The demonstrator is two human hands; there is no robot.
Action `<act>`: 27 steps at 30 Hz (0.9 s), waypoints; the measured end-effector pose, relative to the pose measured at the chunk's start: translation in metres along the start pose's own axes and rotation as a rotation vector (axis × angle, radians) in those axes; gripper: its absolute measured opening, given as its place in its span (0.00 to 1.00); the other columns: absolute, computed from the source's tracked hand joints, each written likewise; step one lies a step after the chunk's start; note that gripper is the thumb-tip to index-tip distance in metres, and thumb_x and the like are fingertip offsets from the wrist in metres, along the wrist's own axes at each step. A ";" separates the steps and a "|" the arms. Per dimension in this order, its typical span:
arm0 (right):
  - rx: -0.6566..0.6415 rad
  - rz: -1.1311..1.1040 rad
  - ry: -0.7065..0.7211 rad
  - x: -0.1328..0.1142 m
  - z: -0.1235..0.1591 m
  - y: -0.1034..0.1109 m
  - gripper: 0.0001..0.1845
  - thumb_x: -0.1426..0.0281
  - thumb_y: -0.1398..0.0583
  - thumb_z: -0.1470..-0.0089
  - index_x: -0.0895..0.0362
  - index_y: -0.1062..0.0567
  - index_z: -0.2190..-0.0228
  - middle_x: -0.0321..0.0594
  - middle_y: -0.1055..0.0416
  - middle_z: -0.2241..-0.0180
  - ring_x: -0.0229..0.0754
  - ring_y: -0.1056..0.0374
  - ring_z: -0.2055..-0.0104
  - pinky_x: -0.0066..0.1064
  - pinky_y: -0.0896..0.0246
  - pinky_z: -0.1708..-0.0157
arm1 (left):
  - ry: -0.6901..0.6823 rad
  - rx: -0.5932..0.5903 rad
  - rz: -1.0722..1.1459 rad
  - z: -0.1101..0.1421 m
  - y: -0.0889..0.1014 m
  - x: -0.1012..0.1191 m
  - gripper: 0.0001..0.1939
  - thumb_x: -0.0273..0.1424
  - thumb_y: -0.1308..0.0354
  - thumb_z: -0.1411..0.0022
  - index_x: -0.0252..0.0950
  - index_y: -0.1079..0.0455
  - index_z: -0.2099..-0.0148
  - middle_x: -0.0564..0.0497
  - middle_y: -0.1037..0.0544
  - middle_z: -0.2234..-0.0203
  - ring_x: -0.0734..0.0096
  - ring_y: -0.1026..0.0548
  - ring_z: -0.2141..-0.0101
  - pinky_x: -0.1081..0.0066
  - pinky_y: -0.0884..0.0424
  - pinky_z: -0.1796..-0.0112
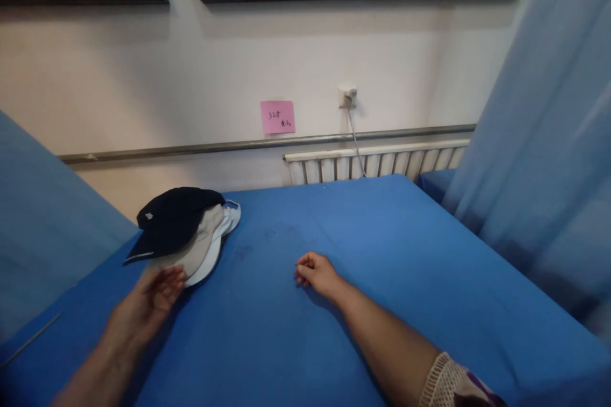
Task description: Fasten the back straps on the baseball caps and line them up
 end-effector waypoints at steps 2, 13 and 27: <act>-0.007 0.019 -0.001 0.001 -0.001 -0.001 0.08 0.66 0.38 0.48 0.56 0.30 0.67 0.37 0.27 0.72 0.36 0.31 0.73 0.27 0.40 0.73 | 0.032 -0.077 -0.146 0.015 -0.020 -0.022 0.05 0.23 0.44 0.40 0.32 0.27 0.66 0.48 0.20 0.71 0.73 0.22 0.74 0.77 0.25 0.74; 0.010 0.187 0.070 -0.006 0.012 0.017 0.05 0.70 0.37 0.49 0.55 0.29 0.70 0.31 0.31 0.76 0.35 0.33 0.74 0.28 0.39 0.70 | -0.200 -0.849 -0.843 0.072 -0.162 -0.140 0.12 0.40 0.44 0.46 0.35 0.30 0.70 0.52 0.26 0.78 0.70 0.30 0.75 0.71 0.35 0.71; 0.087 0.374 0.105 -0.013 0.015 0.048 0.06 0.66 0.37 0.48 0.55 0.28 0.70 0.34 0.30 0.74 0.36 0.34 0.73 0.29 0.40 0.69 | -0.360 -1.007 -0.924 0.077 -0.173 -0.135 0.12 0.39 0.48 0.41 0.36 0.30 0.67 0.51 0.25 0.71 0.67 0.29 0.68 0.70 0.34 0.64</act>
Point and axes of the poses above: each hand's wrist, its own z-axis away from the middle knuckle, its own y-axis out of the back of the hand, x = y × z, the point moved 6 cm from there along -z, towards the middle knuckle
